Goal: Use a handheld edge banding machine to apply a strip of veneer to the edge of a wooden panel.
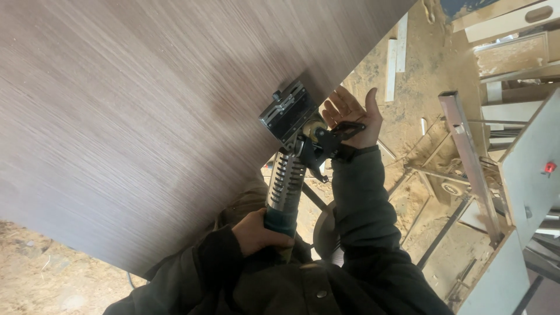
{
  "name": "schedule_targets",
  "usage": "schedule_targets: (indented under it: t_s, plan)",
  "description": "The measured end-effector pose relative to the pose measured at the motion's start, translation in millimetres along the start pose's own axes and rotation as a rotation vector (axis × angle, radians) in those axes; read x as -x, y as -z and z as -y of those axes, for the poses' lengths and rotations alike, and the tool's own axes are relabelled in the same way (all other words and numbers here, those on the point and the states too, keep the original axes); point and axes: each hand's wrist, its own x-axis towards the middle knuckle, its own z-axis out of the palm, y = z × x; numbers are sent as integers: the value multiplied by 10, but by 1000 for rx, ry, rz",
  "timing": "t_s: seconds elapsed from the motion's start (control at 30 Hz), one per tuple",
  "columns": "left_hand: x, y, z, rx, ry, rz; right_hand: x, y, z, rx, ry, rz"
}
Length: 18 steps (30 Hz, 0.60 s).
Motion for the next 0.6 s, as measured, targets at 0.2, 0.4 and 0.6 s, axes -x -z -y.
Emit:
schedule_targets:
  t_s: [0.2, 0.4, 0.6]
  plan:
    - [22, 22, -7, 49, 130, 16, 72, -103, -11, 13, 2, -38]
    - [94, 24, 20, 96, 28, -1, 89, -147, -55, 20, 8, -65]
    - [74, 45, 79, 77, 33, 32, 126, -155, -77, 26, 6, -63]
